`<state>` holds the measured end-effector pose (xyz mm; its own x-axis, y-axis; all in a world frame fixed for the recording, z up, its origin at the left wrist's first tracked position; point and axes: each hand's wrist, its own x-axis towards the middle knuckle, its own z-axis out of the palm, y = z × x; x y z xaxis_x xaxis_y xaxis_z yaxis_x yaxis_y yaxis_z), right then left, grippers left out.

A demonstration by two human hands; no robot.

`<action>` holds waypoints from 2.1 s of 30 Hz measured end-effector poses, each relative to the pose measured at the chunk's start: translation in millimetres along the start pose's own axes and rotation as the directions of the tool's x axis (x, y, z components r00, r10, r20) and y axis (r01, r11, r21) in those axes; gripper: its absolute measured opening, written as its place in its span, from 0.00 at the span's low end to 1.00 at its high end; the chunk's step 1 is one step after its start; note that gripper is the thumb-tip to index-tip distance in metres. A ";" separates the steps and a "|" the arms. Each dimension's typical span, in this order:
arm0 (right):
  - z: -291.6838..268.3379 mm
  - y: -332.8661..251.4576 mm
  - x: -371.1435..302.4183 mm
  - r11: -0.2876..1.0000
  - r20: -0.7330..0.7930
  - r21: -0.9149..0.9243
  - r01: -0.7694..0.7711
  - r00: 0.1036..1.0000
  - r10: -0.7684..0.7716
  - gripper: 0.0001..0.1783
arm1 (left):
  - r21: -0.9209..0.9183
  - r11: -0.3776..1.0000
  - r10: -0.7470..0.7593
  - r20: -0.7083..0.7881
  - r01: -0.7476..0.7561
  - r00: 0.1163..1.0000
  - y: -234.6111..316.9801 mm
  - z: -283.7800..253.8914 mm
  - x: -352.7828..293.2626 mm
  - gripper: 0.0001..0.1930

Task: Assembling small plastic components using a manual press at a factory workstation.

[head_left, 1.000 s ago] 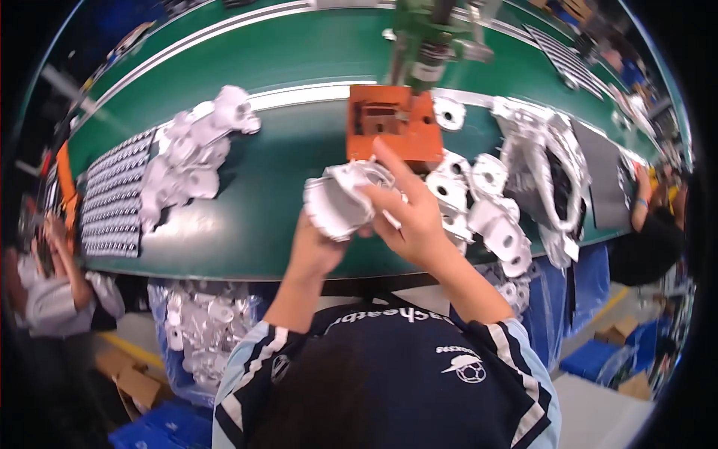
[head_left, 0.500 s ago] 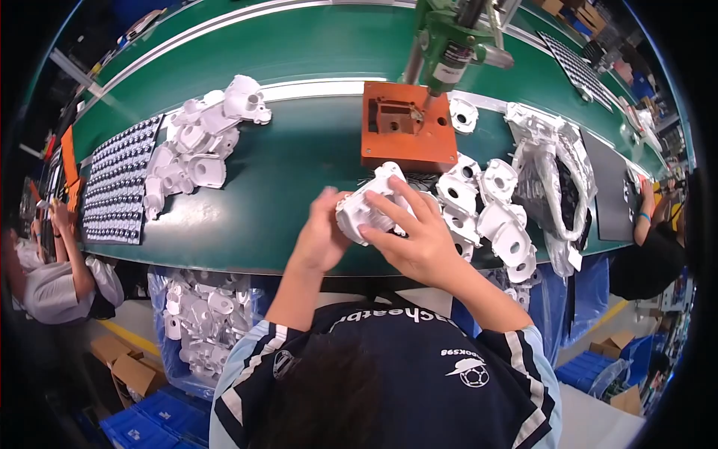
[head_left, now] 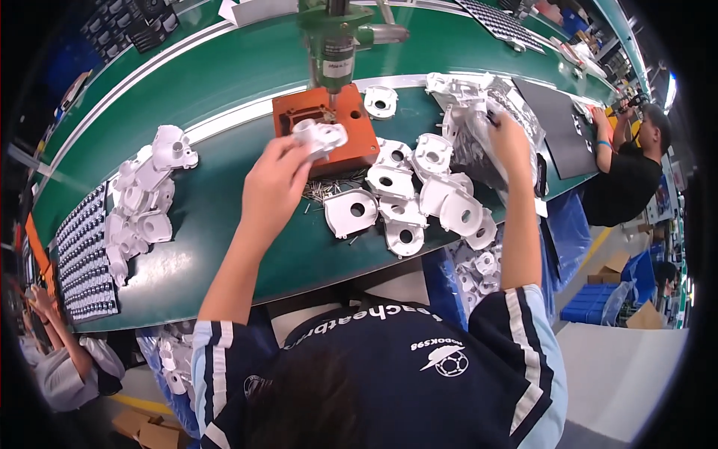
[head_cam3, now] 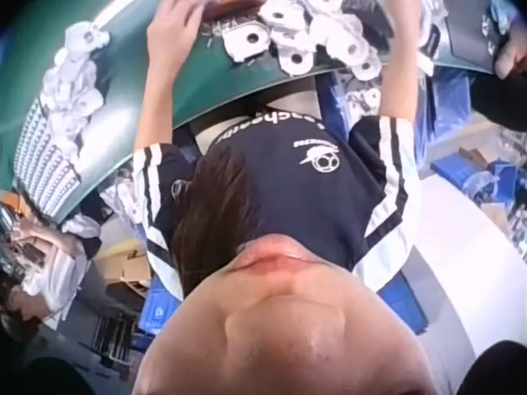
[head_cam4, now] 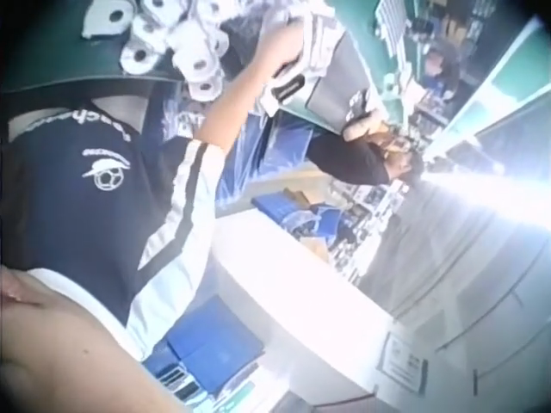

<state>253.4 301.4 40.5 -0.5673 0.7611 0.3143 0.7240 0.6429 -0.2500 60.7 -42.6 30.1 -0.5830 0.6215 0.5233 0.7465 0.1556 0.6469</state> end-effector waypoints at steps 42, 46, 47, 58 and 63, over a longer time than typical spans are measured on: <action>45.8 -161.6 9.2 0.540 0.383 0.839 -0.068 0.779 -0.496 0.15 | 0.266 0.947 0.120 0.231 -0.181 0.966 -53.8 27.3 28.2 0.26; 97.3 -183.7 15.4 0.501 0.353 0.864 -0.049 0.769 -0.533 0.13 | 0.241 0.954 0.121 0.228 -0.177 0.966 -53.8 31.0 30.0 0.26; 100.5 -187.1 15.1 0.550 0.300 0.832 0.071 0.777 -0.553 0.13 | 0.241 0.954 0.127 0.211 -0.178 0.969 -54.3 32.2 29.2 0.26; 59.0 -194.3 -43.3 0.607 -0.095 0.355 0.711 0.674 -0.733 0.10 | 0.000 0.989 0.149 0.112 -0.150 0.983 -75.1 27.1 31.8 0.15; 63.8 -217.6 -119.4 0.142 0.076 0.248 0.958 0.127 -0.989 0.07 | 0.002 0.994 0.109 0.133 -0.110 0.985 -67.6 28.1 30.7 0.14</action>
<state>138.6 76.1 -1.1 -0.8177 -0.5329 0.2176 -0.5383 0.8419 0.0387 1.3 -12.6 -13.1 -0.4502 0.7313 0.5124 0.8071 0.0878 0.5838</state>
